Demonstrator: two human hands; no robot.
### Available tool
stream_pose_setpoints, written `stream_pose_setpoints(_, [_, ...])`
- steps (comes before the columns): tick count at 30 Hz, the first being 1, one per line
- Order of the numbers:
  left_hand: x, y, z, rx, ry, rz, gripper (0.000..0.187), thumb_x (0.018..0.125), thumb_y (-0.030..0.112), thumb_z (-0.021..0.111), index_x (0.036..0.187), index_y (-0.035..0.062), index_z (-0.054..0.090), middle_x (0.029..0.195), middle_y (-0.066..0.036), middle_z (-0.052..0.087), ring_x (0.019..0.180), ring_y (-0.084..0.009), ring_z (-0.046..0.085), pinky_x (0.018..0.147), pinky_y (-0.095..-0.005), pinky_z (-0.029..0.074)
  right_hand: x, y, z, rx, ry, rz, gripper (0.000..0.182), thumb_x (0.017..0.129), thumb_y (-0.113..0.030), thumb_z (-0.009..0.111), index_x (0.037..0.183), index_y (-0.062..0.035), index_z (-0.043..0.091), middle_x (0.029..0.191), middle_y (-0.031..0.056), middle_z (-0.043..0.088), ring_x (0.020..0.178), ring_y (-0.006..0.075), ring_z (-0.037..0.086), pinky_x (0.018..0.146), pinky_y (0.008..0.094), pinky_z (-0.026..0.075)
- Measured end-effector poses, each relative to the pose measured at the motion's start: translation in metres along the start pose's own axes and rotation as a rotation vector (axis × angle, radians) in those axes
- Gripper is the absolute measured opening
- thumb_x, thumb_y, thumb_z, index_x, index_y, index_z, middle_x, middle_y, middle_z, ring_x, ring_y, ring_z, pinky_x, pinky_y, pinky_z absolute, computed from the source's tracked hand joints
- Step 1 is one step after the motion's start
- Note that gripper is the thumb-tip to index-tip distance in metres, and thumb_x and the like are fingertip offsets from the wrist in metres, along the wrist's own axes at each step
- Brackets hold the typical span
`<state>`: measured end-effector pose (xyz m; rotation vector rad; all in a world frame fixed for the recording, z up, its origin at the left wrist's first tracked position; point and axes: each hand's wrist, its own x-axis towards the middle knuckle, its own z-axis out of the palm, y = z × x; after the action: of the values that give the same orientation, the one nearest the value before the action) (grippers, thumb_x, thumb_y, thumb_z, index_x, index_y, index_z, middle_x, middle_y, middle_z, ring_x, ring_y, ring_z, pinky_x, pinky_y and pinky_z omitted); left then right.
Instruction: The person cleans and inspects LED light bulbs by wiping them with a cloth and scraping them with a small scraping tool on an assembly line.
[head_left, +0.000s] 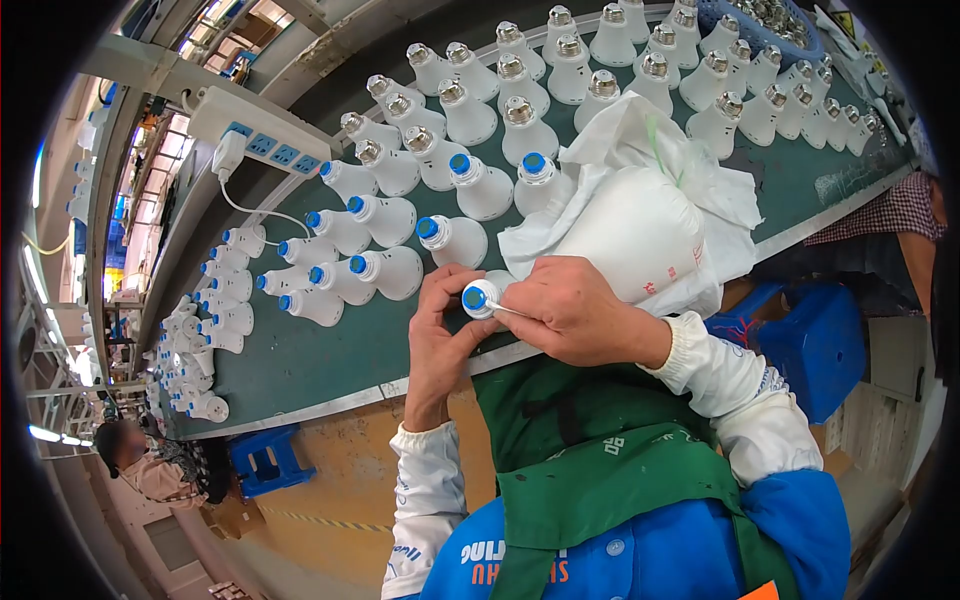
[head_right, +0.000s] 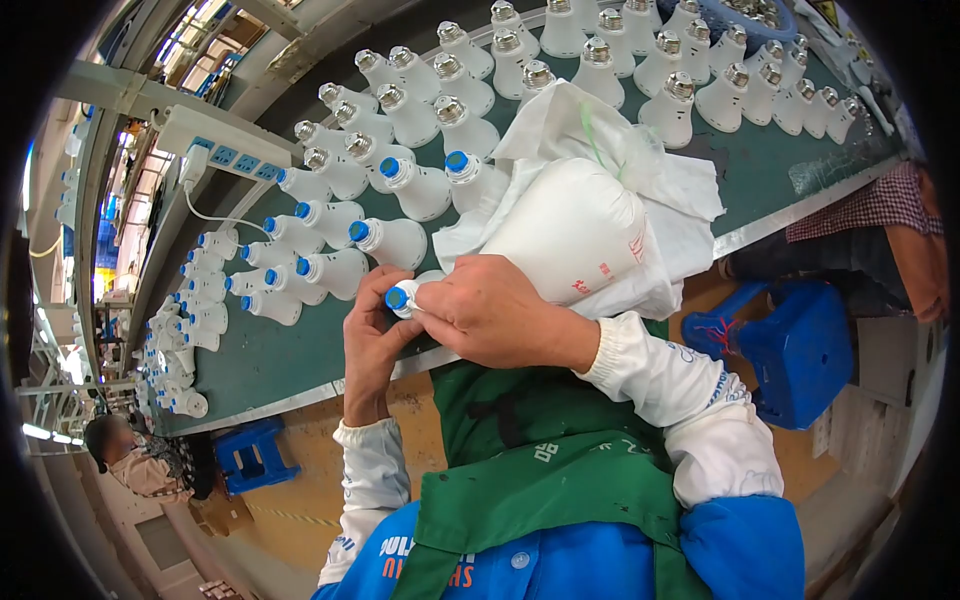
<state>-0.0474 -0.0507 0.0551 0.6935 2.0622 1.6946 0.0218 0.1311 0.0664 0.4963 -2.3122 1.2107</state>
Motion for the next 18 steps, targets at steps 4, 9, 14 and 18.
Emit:
stream_pose_setpoints(4, [-0.0035, 0.0011, 0.0049, -0.004, 0.042, 0.016, 0.055, 0.066, 0.008, 0.079, 0.115, 0.0054, 0.054, 0.113, -0.004, 0.050, 0.099, -0.0148, 0.051, 0.086, -0.0283, 0.042, 0.0012, -0.0011, 0.0004, 0.028, -0.006, 0.021, 0.018, 0.078, -0.012, 0.060, 0.065, -0.0078, 0.049, 0.053, 0.0092, 0.047, 0.050, 0.0299, 0.048, 0.056, 0.0390, 0.039])
stream_pose_setpoints(9, [-0.0019, -0.0039, 0.0047, -0.055, 0.028, -0.024, 0.045, 0.068, 0.004, 0.077, 0.109, 0.0043, 0.058, 0.113, -0.003, 0.053, 0.099, -0.0141, 0.052, 0.086, -0.0279, 0.042, -0.0007, 0.0025, 0.0022, 0.012, 0.018, -0.001, 0.012, 0.075, -0.009, 0.064, 0.068, -0.0060, 0.055, 0.055, 0.0070, 0.049, 0.050, 0.0259, 0.047, 0.050, 0.0366, 0.037])
stream_pose_setpoints(14, [-0.0028, -0.0024, 0.0058, -0.101, 0.039, -0.030, 0.044, 0.068, 0.004, 0.077, 0.107, 0.0045, 0.058, 0.113, -0.003, 0.053, 0.098, -0.0135, 0.053, 0.086, -0.0277, 0.042, 0.0006, 0.0002, 0.0006, -0.001, 0.020, 0.039, 0.016, 0.076, -0.008, 0.063, 0.064, -0.0068, 0.052, 0.053, 0.0069, 0.045, 0.049, 0.0256, 0.045, 0.049, 0.0364, 0.035])
stream_pose_setpoints(18, [-0.0022, -0.0025, 0.0066, -0.053, 0.028, 0.010, 0.045, 0.067, 0.004, 0.078, 0.106, 0.0045, 0.057, 0.114, -0.004, 0.053, 0.097, -0.0132, 0.053, 0.085, -0.0277, 0.043, 0.0006, 0.0000, 0.0028, -0.032, 0.040, 0.042, 0.018, 0.075, -0.009, 0.064, 0.063, -0.0073, 0.050, 0.052, 0.0068, 0.044, 0.047, 0.0256, 0.043, 0.049, 0.0362, 0.034])
